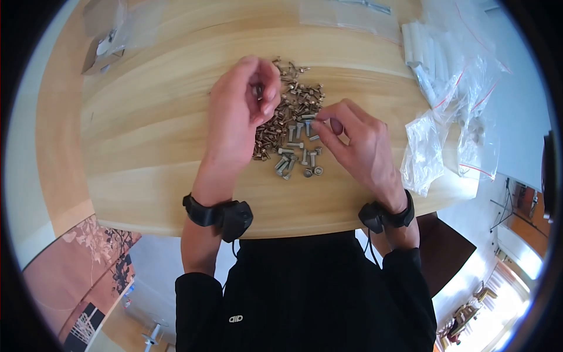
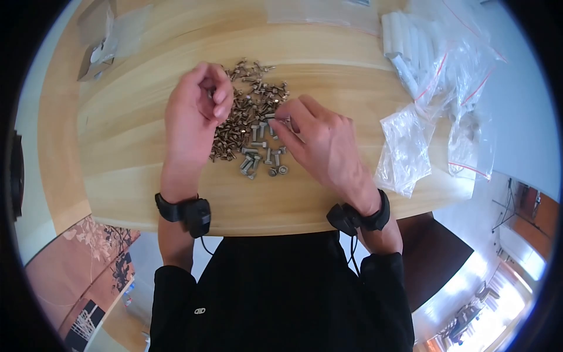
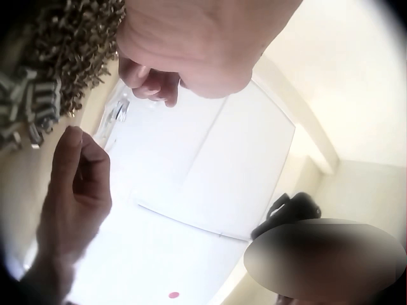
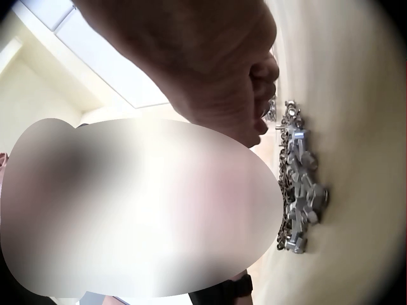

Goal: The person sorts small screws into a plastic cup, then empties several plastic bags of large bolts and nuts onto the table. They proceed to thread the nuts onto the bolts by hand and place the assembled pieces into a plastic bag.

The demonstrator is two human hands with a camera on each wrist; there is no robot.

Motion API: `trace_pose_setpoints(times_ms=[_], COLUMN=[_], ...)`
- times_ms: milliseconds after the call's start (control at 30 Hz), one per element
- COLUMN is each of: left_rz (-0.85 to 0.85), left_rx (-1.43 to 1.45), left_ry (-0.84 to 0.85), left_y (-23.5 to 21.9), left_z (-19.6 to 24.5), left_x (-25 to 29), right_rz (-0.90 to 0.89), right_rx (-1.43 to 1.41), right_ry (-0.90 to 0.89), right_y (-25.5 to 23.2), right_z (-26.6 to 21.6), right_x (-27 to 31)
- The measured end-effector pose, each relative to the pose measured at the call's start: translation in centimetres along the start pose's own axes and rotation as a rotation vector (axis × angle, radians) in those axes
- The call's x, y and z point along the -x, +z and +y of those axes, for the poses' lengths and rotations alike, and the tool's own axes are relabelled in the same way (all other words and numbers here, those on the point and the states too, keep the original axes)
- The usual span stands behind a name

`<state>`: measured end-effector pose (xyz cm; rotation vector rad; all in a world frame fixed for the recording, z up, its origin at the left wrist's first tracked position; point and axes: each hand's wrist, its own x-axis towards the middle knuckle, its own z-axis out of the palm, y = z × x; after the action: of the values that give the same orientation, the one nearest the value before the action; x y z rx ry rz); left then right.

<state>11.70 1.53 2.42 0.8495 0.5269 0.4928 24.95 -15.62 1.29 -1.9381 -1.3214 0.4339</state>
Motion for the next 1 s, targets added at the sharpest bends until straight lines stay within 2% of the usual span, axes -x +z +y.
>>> trace_pose_setpoints(times_ms=[33, 67, 100, 167, 367, 467, 533, 567, 600, 633, 700, 767, 833, 967, 1000], left_rz=[0.030, 0.089, 0.093, 0.114, 0.079, 0.053, -0.023, -0.094, -0.126, -0.134, -0.286, -0.287, -0.218, -0.206, -0.186], left_rx=[-0.141, -0.174, -0.166, -0.404, -0.459, -0.561, -0.560, -0.567, -0.531, -0.529, -0.756, -0.800, -0.845, -0.856, -0.898], left_ry=[0.021, 0.058, 0.063, 0.207, 0.207, 0.223, 0.212, 0.188, 0.275, 0.280, 0.212, 0.230, 0.480, 0.443, 0.512], left_y=[-0.4, -0.4, -0.3, -0.4, -0.6, -0.4, -0.2, -0.1, 0.4, 0.4, 0.7, 1.2, 1.1, 1.3, 1.4], left_z=[-0.3, -0.7, -1.1, -1.6, -2.1, -2.0, -2.0, -2.3, -3.1, -3.2, -2.8, -3.2, -4.3, -5.0, -5.5], left_x=[0.3, 0.6, 0.6, 0.5, 0.2, 0.7, 1.3, 1.3, 0.9, 1.1, 2.0, 1.9, 1.9, 2.0, 2.0], right_rz=[0.008, 0.003, -0.020, -0.052, -0.075, -0.064, -0.095, -0.089, -0.038, 0.013, 0.001, -0.012, -0.036, -0.046, -0.037], right_rx=[0.160, 0.165, 0.206, 0.253, 0.233, 0.109, -0.438, -0.430, -0.624, -0.820, -0.868, -0.924, -0.883, -1.003, -0.955], right_ry=[-0.072, -0.079, -0.031, 0.008, 0.034, 0.074, 0.356, 0.351, 0.364, 0.373, 0.406, 0.446, 0.423, 0.384, 0.385], right_y=[0.2, 0.3, 0.3, 0.3, 0.5, -0.4, -1.0, -0.9, -0.6, -0.5, -1.0, -1.2, -1.1, -0.4, -0.4], right_z=[-0.1, -0.3, -0.5, -0.8, -0.8, -0.4, 0.0, -0.2, -0.5, -0.7, -0.7, -0.7, -0.4, 0.9, 0.8], right_x=[0.1, 0.2, 0.3, 0.5, 0.6, 0.4, 0.7, 0.6, 0.5, 0.4, 0.3, 0.3, 0.5, 0.9, 0.7])
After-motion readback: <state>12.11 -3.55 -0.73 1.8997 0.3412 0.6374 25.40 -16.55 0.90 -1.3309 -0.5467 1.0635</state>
